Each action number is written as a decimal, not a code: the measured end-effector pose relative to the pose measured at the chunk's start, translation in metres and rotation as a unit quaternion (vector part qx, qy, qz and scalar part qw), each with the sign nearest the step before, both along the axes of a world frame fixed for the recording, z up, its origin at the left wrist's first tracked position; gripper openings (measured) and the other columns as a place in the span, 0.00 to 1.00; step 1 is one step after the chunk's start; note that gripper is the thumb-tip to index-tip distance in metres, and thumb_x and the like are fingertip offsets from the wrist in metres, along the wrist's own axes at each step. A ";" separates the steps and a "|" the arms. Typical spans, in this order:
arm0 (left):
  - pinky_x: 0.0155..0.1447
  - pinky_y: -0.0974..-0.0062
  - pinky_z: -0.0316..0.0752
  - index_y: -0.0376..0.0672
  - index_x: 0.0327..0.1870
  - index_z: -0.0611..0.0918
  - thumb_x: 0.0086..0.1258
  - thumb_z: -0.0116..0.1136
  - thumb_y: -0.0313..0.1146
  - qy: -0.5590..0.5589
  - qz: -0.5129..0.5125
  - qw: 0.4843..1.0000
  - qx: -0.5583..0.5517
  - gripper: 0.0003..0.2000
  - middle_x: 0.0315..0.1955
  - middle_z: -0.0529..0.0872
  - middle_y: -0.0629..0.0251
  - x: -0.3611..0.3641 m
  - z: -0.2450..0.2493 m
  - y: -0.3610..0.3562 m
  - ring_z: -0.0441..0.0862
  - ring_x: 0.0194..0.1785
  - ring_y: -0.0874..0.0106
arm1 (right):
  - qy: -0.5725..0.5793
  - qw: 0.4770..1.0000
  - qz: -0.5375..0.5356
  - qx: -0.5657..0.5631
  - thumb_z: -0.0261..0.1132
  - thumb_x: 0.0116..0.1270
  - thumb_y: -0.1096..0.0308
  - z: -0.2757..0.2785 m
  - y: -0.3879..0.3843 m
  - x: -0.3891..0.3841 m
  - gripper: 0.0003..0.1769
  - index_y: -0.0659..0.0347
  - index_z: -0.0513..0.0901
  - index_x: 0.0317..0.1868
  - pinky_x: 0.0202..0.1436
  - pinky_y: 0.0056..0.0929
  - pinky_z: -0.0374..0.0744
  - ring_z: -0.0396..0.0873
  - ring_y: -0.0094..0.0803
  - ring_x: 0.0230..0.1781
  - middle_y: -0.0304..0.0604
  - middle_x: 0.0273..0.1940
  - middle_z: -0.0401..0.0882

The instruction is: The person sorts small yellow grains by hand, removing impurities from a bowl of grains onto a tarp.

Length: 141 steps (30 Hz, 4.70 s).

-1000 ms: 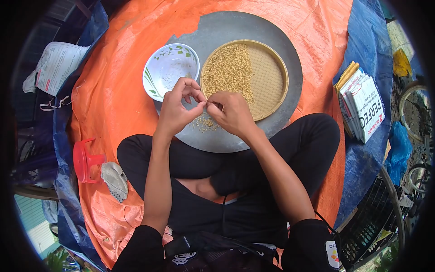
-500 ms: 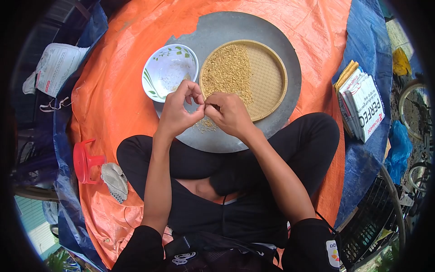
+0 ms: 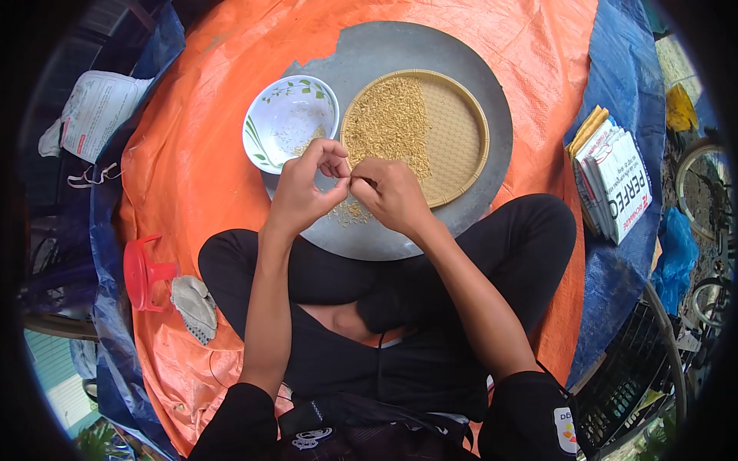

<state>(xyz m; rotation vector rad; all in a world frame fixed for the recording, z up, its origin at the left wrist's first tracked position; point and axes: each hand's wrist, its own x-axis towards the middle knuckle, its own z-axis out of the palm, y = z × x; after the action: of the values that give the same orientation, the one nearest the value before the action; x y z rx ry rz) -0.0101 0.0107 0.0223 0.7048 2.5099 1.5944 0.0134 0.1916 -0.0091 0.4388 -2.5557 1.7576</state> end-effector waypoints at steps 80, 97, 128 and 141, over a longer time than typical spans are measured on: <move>0.46 0.75 0.79 0.37 0.40 0.80 0.59 0.65 0.21 -0.032 -0.027 0.999 0.011 0.10 0.31 0.85 0.67 0.006 0.014 -0.003 0.82 0.36 0.76 | -0.259 0.937 0.113 -0.205 0.57 0.70 0.69 0.005 0.007 0.002 0.14 0.66 0.85 0.31 0.36 0.24 0.75 0.76 0.19 0.31 0.36 0.28 0.81; 0.45 0.75 0.78 0.36 0.38 0.81 0.58 0.63 0.21 -0.025 -0.055 0.998 -0.028 0.08 0.30 0.85 0.66 0.007 0.019 -0.005 0.82 0.35 0.74 | -0.293 0.920 0.106 -0.238 0.57 0.66 0.67 -0.002 0.004 0.003 0.14 0.63 0.84 0.27 0.31 0.22 0.71 0.74 0.19 0.27 0.35 0.25 0.80; 0.48 0.78 0.75 0.38 0.47 0.80 0.63 0.63 0.21 -0.103 -0.059 0.993 -0.013 0.11 0.34 0.82 0.71 0.002 0.028 -0.031 0.79 0.39 0.79 | -0.300 0.942 0.122 -0.086 0.58 0.64 0.63 -0.007 -0.009 0.010 0.18 0.65 0.81 0.20 0.28 0.32 0.71 0.73 0.26 0.20 0.42 0.17 0.76; 0.42 0.75 0.78 0.36 0.43 0.80 0.70 0.60 0.22 -0.039 0.193 0.980 -0.028 0.04 0.36 0.85 0.64 -0.031 -0.030 -0.051 0.82 0.38 0.75 | -0.113 0.984 0.084 0.108 0.64 0.68 0.61 -0.020 -0.015 0.020 0.18 0.70 0.84 0.28 0.30 0.45 0.74 0.74 0.48 0.18 0.57 0.18 0.73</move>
<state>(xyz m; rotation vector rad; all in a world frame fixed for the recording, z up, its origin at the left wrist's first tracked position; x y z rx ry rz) -0.0413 -0.0406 -0.0073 0.1468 2.7427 1.6073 0.0334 0.1762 -0.0295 0.4996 -2.9675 1.6737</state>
